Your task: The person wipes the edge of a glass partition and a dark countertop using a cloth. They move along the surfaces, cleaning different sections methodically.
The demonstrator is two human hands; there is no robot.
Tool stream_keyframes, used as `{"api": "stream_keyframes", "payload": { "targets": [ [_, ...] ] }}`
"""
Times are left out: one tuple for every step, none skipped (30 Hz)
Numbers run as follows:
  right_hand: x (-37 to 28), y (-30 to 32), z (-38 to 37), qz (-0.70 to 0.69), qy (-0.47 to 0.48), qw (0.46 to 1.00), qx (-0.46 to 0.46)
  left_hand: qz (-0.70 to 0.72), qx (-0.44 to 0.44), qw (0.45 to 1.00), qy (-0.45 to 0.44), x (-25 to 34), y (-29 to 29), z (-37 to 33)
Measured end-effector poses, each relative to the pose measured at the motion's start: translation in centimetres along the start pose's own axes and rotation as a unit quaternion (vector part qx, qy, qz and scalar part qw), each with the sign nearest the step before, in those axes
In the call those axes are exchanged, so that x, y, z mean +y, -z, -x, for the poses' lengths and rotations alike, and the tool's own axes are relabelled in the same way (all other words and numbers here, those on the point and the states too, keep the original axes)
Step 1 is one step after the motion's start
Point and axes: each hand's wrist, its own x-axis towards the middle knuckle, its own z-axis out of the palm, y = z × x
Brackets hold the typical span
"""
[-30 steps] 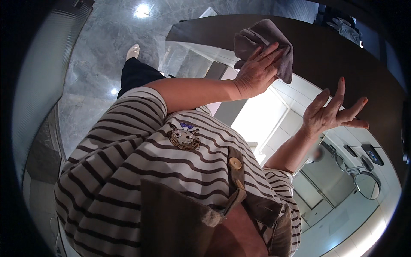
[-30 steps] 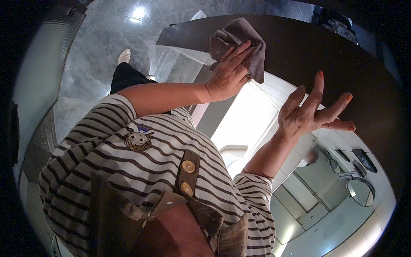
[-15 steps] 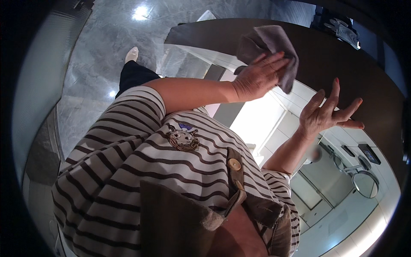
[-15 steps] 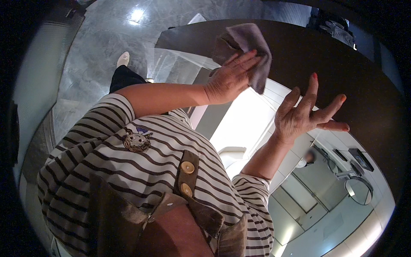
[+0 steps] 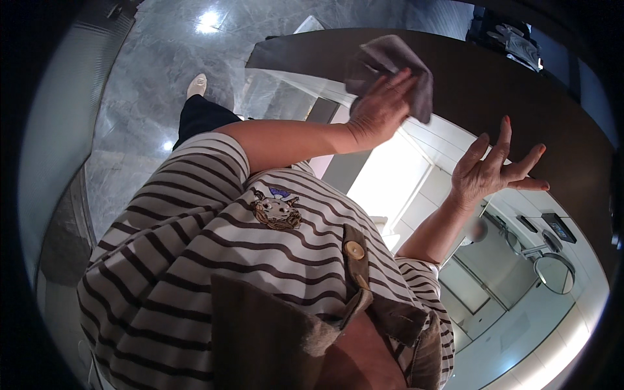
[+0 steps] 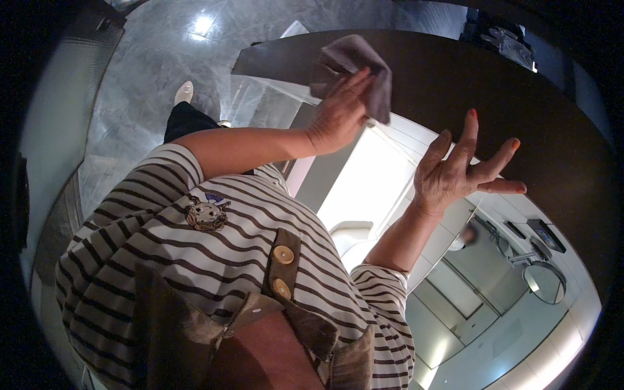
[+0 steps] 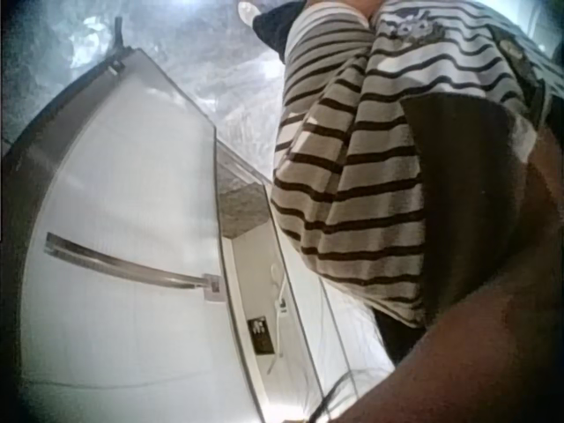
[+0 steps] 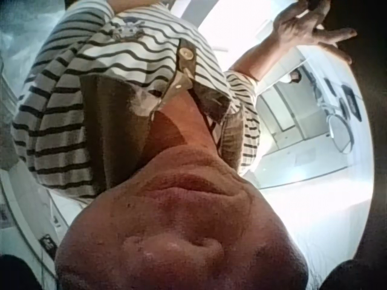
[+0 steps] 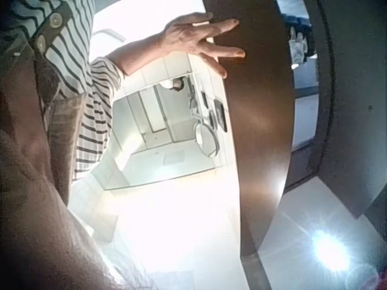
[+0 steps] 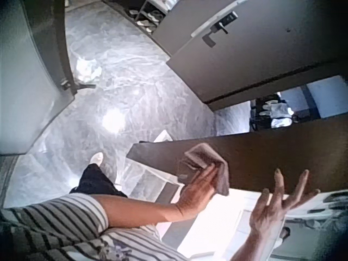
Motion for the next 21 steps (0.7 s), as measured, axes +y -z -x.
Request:
{"api": "stream_keyframes", "payload": {
  "targets": [
    [-0.1, 0.1, -0.2, -0.007, 0.005, 1.000, 0.015, -0.006, 0.021, 1.000, 0.021, -0.8, -0.4, 0.4],
    [-0.2, 0.0, -0.2, -0.012, 0.005, 1.000, 0.020, -0.006, 0.019, 0.999, 0.032, -1.8, -0.5, 0.9],
    [-0.3, -0.1, -0.3, -0.017, 0.005, 0.999, 0.026, -0.007, 0.020, 0.999, 0.038, -2.8, -0.5, 1.3],
    [-0.4, -0.1, -0.4, -0.023, 0.006, 0.999, 0.032, -0.009, 0.022, 0.999, 0.044, -3.5, -0.6, 1.8],
    [-0.4, -0.1, -0.4, -0.023, 0.006, 0.999, 0.032, -0.009, 0.023, 0.998, 0.065, -3.6, -0.5, 2.2],
    [-0.4, -0.1, -0.3, -0.022, 0.007, 0.999, 0.032, -0.010, 0.024, 0.996, 0.085, -3.8, -0.4, 2.5],
    [-0.4, -0.1, -0.3, -0.022, 0.008, 0.999, 0.032, -0.011, 0.026, 0.994, 0.104, -3.9, -0.4, 2.7],
    [-0.2, -0.1, -0.2, -0.019, 0.003, 1.000, 0.018, -0.016, 0.021, 0.994, 0.106, -3.6, -0.3, 2.6],
    [0.1, -0.1, -0.1, -0.016, -0.002, 1.000, 0.005, -0.022, 0.018, 0.994, 0.107, -3.3, -0.2, 2.5],
    [0.3, -0.1, 0.0, -0.014, -0.007, 1.000, -0.008, -0.027, 0.014, 0.994, 0.109, -2.9, -0.1, 2.3],
    [-0.1, -0.2, -0.3, -0.012, -0.005, 1.000, 0.003, -0.016, 0.011, 0.998, 0.057, -2.6, -0.1, 1.7],
    [-0.5, -0.1, -0.3, -0.010, -0.006, 1.000, 0.009, -0.002, 0.008, 1.000, 0.017, -1.4, 0.3, 0.8],
    [-0.8, -0.1, -0.3, -0.013, -0.006, 1.000, 0.020, 0.011, -0.015, 1.000, -0.014, -0.5, 0.7, 0.1],
    [-1.1, -0.1, -0.5, -0.016, -0.003, 0.999, 0.032, 0.024, -0.035, 0.998, -0.046, 0.2, 1.0, -0.7],
    [-1.3, -0.2, -0.7, -0.025, -0.001, 0.998, 0.049, 0.024, -0.034, 0.998, -0.053, 0.7, 1.1, -1.2],
    [-1.2, -0.3, -0.6, -0.027, -0.001, 0.998, 0.053, 0.014, -0.031, 0.999, -0.038, 0.3, 1.0, -1.0],
    [-1.2, -0.4, -0.9, -0.030, 0.002, 0.998, 0.059, 0.002, -0.024, 0.999, -0.024, -0.6, 0.8, -0.7],
    [-1.3, -0.3, -0.8, -0.024, 0.001, 0.998, 0.051, -0.008, -0.020, 1.000, -0.011, -1.6, 0.5, -0.2],
    [-1.3, -0.3, -0.8, -0.020, -0.001, 0.999, 0.043, -0.006, 0.009, 1.000, 0.015, -2.8, 0.2, 0.6],
    [-1.2, -0.2, -0.7, -0.015, -0.003, 0.999, 0.033, -0.004, 0.004, 1.000, 0.026, -3.3, 0.3, 1.0],
    [-1.2, -0.2, -0.7, -0.012, -0.004, 1.000, 0.023, -0.002, 0.000, 0.999, 0.037, -3.8, 0.5, 1.4]
  ]
}}
